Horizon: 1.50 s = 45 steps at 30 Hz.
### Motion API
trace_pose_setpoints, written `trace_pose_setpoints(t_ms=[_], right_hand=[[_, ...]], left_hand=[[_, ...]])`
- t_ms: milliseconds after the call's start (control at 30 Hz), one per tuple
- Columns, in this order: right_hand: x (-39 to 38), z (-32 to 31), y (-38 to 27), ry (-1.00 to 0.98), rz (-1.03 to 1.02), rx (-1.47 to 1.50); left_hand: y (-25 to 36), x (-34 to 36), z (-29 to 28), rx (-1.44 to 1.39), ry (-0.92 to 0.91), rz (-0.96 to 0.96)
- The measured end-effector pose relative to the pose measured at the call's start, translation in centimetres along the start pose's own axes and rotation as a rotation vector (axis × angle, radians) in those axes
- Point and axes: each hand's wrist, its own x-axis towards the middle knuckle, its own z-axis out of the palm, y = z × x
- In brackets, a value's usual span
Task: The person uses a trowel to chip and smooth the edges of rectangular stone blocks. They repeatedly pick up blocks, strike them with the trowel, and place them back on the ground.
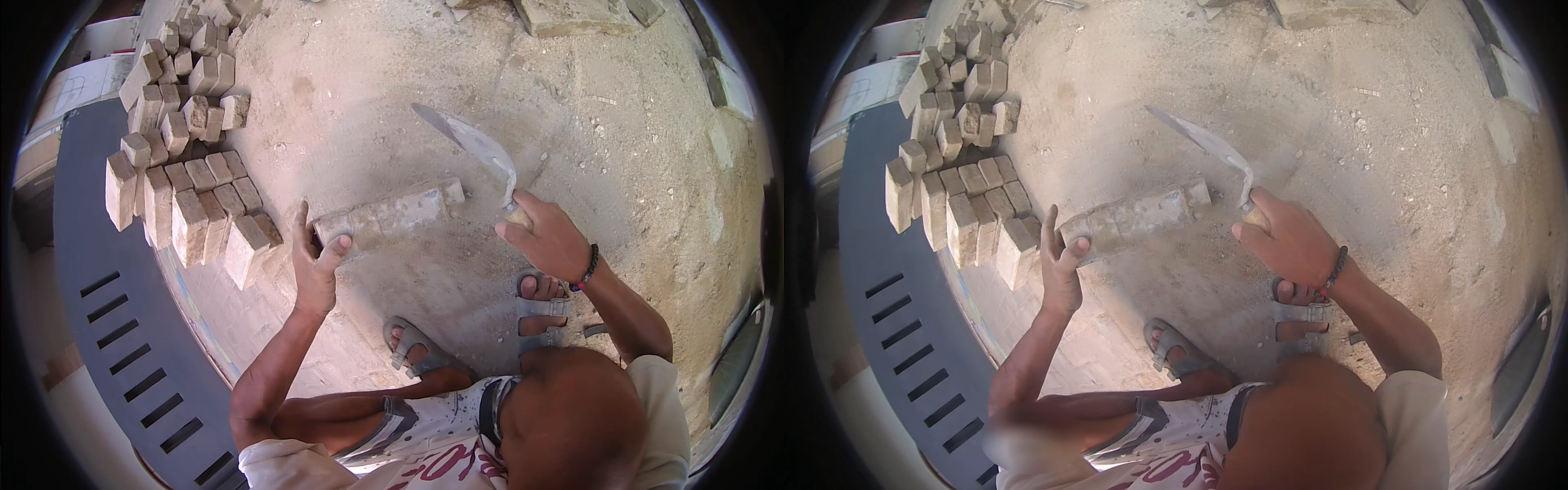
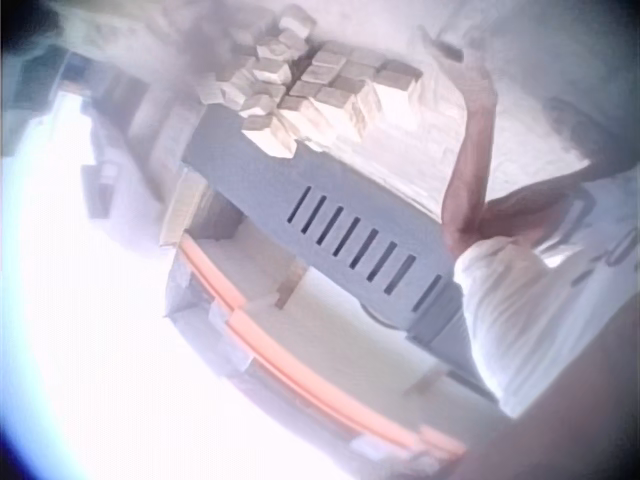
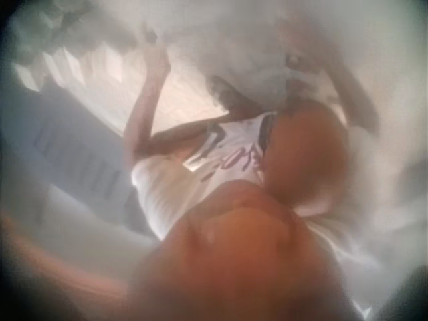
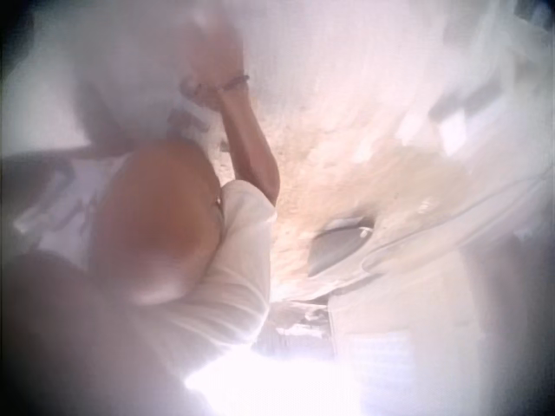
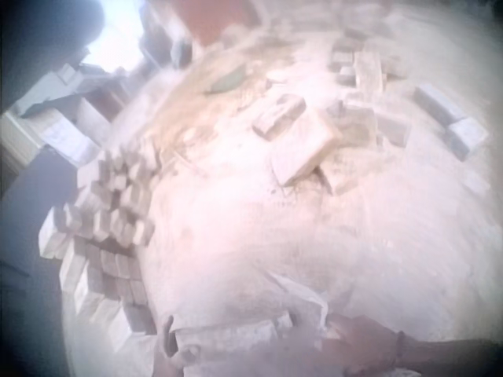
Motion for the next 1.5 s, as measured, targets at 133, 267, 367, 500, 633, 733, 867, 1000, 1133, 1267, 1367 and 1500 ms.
trace_pose_setpoints(t_ms=[133, 267, 367, 500, 633, 733, 867, 1000, 1133, 1267, 1367, 1500], right_hand=[[-2.0, -2.5, -5.6, -0.116, -0.067, -0.076], [-3.7, -2.4, -7.8, -0.168, -0.236, -0.145], [-4.6, -2.2, -8.2, -0.292, -0.194, -0.026], [-3.1, -0.7, 0.7, -0.339, 0.047, -0.28], [-1.7, -3.1, -3.1, -0.304, 0.087, -0.073], [-4.2, -1.7, -3.6, -0.314, -0.119, 0.012], [-2.6, -1.7, 5.0, -0.405, 0.152, -0.148], [-3.1, -2.3, -2.8, -0.37, 0.026, -0.054], [-2.9, -0.2, -0.4, -0.422, 0.079, -0.125], [-0.6, -1.6, 1.2, -0.42, 0.167, -0.234], [-3.6, -0.3, -3.4, -0.387, -0.049, -0.149], [-3.0, 1.1, 3.2, -0.374, 0.263, -0.095]], left_hand=[[-0.2, -1.4, 2.6, 0.195, -0.03, 0.317], [0.2, -3.4, 4.7, 0.447, -0.072, 0.441], [0.3, -3.8, 5.9, 0.488, -0.032, 0.486], [0.3, -3.6, 7.4, 0.429, -0.012, 0.536], [-0.5, -3.7, 6.8, 0.362, -0.016, 0.535], [0.3, -3.4, 7.5, 0.278, -0.012, 0.476], [-0.2, -3.1, 7.1, 0.266, -0.048, 0.469], [-0.8, -3.8, 6.4, 0.292, -0.021, 0.467], [-1.6, -4.1, 5.8, 0.234, -0.071, 0.509], [-2.6, -4.4, 5.3, 0.28, -0.093, 0.608], [-3.0, -4.8, 6.0, 0.243, -0.041, 0.636], [-3.3, -5.3, 6.6, 0.302, -0.025, 0.639]])
